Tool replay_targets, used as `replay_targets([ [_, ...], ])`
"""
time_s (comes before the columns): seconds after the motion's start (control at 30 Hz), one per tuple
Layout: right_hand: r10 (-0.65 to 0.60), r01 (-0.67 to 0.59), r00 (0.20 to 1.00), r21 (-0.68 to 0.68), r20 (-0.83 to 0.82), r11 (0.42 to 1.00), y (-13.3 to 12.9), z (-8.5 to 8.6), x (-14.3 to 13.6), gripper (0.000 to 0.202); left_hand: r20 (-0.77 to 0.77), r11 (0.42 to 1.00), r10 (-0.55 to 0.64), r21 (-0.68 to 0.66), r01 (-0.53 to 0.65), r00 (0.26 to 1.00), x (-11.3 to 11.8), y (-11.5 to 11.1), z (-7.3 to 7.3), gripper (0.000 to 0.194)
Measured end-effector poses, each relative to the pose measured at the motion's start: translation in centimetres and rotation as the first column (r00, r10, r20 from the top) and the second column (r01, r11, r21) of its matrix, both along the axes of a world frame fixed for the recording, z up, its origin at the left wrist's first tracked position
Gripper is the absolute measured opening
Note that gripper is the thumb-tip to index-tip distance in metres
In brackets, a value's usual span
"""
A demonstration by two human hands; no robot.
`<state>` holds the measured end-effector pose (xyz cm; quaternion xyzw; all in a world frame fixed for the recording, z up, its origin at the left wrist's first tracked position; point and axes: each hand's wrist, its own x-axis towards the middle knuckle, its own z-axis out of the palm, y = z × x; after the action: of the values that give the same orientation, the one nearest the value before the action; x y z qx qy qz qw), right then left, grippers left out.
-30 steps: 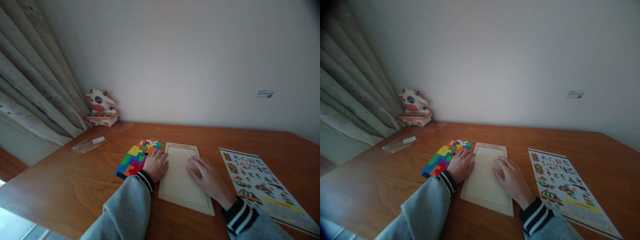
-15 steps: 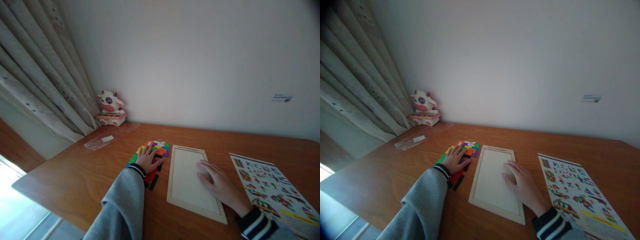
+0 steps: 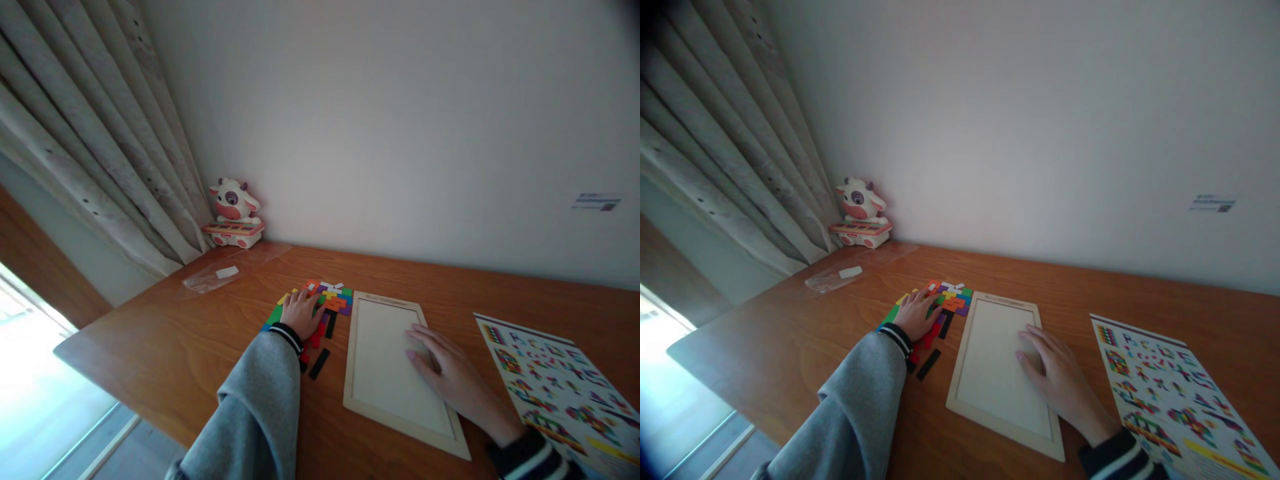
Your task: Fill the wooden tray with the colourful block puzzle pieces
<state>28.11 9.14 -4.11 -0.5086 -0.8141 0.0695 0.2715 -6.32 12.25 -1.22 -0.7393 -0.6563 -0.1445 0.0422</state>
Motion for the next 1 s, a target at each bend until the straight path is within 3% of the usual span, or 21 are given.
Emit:
replay_targets([
  [0.1, 0.002, -0.002, 1.0, -0.001, 0.003, 1.0, 0.0, 0.0, 0.0, 0.045, 0.003, 0.998, -0.065, 0.0, 0.065, 0.998, 0.2, -0.2, 0.7, 0.041],
  [0.27, 0.014, -0.014, 1.0, -0.004, -0.001, 1.0, 0.1, 0.0, 0.0, 0.044, 0.01, 0.973, -0.228, 0.027, 0.227, 0.974, 0.5, -0.5, 1.4, 0.057],
  [0.37, 0.009, -0.009, 1.0, 0.003, -0.01, 1.0, 0.1, -0.1, 0.1, 0.044, 0.009, 0.967, -0.256, 0.017, 0.256, 0.967, 0.6, -0.4, 1.3, 0.045],
  [0.47, 0.005, -0.005, 1.0, 0.004, -0.01, 1.0, 0.1, -0.2, 0.1, 0.043, 0.005, 0.964, -0.264, 0.005, 0.264, 0.964, 0.6, -0.4, 1.2, 0.035],
  [0.63, 0.009, -0.009, 1.0, 0.007, 0.01, 1.0, 0.0, -0.2, 0.1, 0.043, 0.004, 0.967, -0.255, 0.0, 0.255, 0.967, 0.5, -1.2, 1.5, 0.038],
  [0.8, 0.025, -0.023, 0.997, -0.022, 0.07, 0.999, -0.2, 0.2, 0.3, 0.045, -0.011, 0.982, -0.134, -0.133, 0.132, 0.991, -0.6, -4.1, 1.7, 0.059],
  [1.0, 0.058, -0.054, 0.989, -0.037, 0.135, 0.998, -0.8, 0.4, 0.6, 0.046, 0.036, 0.975, -0.121, -0.182, 0.126, 0.992, -0.9, -7.3, 2.1, 0.041],
])
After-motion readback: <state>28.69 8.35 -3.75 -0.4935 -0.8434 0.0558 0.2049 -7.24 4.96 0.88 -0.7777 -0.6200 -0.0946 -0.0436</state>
